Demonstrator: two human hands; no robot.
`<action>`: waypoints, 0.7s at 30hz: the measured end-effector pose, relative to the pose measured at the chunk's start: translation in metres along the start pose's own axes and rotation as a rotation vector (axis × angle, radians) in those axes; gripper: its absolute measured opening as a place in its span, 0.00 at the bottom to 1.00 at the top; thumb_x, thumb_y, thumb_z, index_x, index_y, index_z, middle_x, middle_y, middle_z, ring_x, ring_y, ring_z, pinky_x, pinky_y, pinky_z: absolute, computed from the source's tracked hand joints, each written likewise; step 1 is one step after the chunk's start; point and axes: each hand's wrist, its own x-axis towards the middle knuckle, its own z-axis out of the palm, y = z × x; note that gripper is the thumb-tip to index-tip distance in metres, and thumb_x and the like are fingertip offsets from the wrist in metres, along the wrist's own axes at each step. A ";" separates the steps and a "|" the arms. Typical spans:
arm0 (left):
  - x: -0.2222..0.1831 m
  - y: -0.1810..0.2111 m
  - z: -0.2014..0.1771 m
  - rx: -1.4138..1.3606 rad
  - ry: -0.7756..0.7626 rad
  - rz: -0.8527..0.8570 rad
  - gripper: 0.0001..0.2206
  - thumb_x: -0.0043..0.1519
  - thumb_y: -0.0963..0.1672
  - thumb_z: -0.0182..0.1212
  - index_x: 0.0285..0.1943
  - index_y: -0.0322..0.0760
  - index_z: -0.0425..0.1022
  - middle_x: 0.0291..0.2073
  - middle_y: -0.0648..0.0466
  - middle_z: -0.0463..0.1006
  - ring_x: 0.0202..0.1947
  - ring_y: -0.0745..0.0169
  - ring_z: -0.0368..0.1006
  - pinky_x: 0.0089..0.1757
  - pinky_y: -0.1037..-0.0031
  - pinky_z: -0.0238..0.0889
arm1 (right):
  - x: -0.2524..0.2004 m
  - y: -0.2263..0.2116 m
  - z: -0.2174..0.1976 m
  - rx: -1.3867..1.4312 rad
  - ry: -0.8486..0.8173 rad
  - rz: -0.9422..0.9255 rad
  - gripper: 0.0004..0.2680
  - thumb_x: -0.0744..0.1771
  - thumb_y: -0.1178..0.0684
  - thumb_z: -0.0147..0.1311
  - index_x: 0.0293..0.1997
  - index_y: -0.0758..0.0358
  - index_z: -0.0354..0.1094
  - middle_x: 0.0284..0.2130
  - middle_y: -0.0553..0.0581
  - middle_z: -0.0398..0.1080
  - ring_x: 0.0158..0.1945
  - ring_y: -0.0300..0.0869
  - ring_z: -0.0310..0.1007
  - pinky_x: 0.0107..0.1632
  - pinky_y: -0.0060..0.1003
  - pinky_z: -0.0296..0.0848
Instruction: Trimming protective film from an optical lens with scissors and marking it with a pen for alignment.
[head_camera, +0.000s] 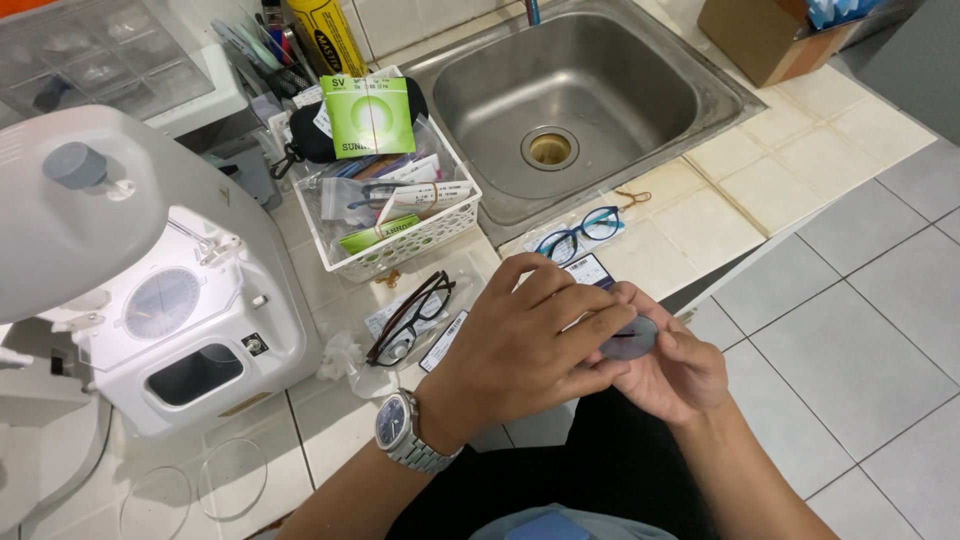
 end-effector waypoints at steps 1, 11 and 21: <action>0.000 0.000 -0.001 0.001 0.000 -0.001 0.14 0.63 0.47 0.72 0.53 0.39 0.78 0.45 0.56 0.75 0.41 0.53 0.68 0.51 0.58 0.61 | 0.000 0.001 0.000 0.000 -0.001 0.002 0.16 0.69 0.57 0.63 0.56 0.68 0.54 0.48 0.72 0.68 0.53 0.61 0.72 0.57 0.48 0.72; -0.018 -0.005 -0.019 0.103 0.020 0.000 0.13 0.65 0.48 0.68 0.51 0.35 0.78 0.43 0.55 0.77 0.41 0.55 0.67 0.52 0.59 0.62 | 0.023 0.013 0.007 -0.052 0.006 0.078 0.16 0.68 0.57 0.61 0.58 0.66 0.56 0.45 0.61 0.68 0.48 0.47 0.73 0.51 0.40 0.72; -0.068 -0.026 -0.102 0.257 0.051 -0.160 0.14 0.60 0.48 0.74 0.48 0.38 0.78 0.40 0.55 0.78 0.39 0.54 0.70 0.51 0.58 0.62 | 0.171 -0.034 0.037 -0.692 -0.070 0.286 0.16 0.70 0.46 0.55 0.59 0.68 0.69 0.55 0.74 0.73 0.51 0.61 0.79 0.54 0.54 0.78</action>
